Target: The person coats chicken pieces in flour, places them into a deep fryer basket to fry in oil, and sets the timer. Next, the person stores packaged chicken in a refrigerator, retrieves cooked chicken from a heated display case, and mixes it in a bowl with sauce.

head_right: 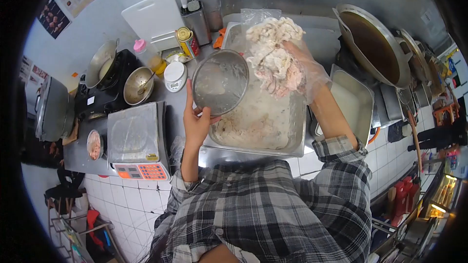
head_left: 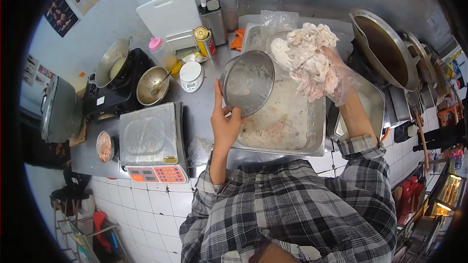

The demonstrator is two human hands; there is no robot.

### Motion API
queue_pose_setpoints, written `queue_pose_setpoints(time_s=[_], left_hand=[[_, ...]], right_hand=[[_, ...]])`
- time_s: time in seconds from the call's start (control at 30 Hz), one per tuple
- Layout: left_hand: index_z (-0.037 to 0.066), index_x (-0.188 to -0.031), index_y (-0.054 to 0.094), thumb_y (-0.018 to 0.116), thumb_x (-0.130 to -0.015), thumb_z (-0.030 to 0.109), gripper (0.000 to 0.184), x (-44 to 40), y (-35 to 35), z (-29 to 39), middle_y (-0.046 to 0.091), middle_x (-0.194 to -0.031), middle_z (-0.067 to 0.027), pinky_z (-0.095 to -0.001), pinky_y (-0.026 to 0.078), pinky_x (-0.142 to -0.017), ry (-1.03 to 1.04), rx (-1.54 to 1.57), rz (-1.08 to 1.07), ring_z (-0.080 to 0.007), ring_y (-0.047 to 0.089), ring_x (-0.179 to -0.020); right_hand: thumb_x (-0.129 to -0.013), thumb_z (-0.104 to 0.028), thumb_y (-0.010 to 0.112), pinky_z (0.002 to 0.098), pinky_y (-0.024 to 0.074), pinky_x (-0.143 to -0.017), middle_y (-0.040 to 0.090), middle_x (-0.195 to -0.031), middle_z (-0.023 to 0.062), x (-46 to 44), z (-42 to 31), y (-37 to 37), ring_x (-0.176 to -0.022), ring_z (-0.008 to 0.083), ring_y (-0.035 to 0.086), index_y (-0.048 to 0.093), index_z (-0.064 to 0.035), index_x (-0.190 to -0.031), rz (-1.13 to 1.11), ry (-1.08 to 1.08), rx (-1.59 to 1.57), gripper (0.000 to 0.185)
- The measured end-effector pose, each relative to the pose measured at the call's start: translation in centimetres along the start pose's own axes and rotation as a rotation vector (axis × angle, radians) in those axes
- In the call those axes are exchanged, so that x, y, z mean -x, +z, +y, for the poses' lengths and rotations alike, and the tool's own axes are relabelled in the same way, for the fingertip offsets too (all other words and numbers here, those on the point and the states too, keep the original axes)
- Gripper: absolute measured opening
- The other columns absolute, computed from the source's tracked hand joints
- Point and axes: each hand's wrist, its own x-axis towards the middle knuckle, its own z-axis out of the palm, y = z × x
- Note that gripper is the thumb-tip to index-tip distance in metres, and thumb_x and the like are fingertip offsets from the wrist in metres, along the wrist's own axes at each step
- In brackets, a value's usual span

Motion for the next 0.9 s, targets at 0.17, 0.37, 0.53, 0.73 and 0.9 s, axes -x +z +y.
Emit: queue_pose_setpoints(time_s=[0.17,0.37,0.53,0.73,0.9], left_hand=[[0.016,-0.148,0.005,0.041,-0.085,-0.006,0.076,-0.2,0.4,-1.0,0.051,-0.123,-0.0241,-0.0359,0.061,-0.066,-0.260,0.288,-0.054,-0.0296,0.067,-0.082],[0.011,-0.147,0.003,0.040,-0.088,-0.003,0.071,0.9,1.2,-2.3,0.057,-0.113,-0.0244,-0.0367,0.062,-0.065,-0.346,0.376,-0.070,-0.0322,0.067,-0.077],[0.004,-0.143,0.014,0.041,-0.089,-0.001,0.061,1.2,-1.5,-1.2,0.058,-0.108,-0.0263,-0.0355,0.061,-0.064,-0.287,0.318,0.051,-0.0323,0.067,-0.075],[-0.003,-0.124,0.035,0.046,-0.088,0.004,0.039,0.6,-1.6,-0.3,0.061,-0.098,-0.0254,-0.0359,0.062,-0.060,-0.306,0.270,0.055,-0.0349,0.068,-0.073],[-0.003,-0.133,0.029,0.041,-0.087,-0.002,0.047,0.3,1.1,-0.6,0.058,-0.105,-0.0284,-0.0362,0.062,-0.063,-0.384,0.386,-0.014,-0.0347,0.068,-0.074]], right_hand=[[-0.092,-0.018,0.053,0.0380,0.0493,-0.094,0.048,-0.130,0.0147,-0.5,2.8,-0.6,-0.115,0.0262,0.054,0.030,-0.0057,-0.138,0.137,0.043,0.239,0.053],[-0.089,-0.019,0.058,0.0356,0.0519,-0.088,0.050,-0.127,0.0125,-1.9,6.7,0.4,-0.114,0.0232,0.055,0.031,-0.0056,-0.138,0.242,0.127,0.352,0.057],[-0.092,-0.021,0.055,0.0364,0.0526,-0.088,0.050,-0.129,0.0145,-1.4,5.5,0.8,-0.112,0.0256,0.056,0.033,-0.0057,-0.138,0.214,0.143,0.176,0.054],[-0.088,-0.012,0.056,0.0362,0.0555,-0.079,0.056,-0.117,0.0143,-2.4,5.8,0.5,-0.100,0.0230,0.061,0.039,-0.0049,-0.131,0.077,0.090,0.226,0.047],[-0.082,-0.007,0.058,0.0350,0.0440,-0.096,0.056,-0.118,0.0158,-3.7,11.1,-0.5,-0.107,0.0245,0.057,0.045,-0.0038,-0.128,-0.379,-0.350,0.995,0.048]])
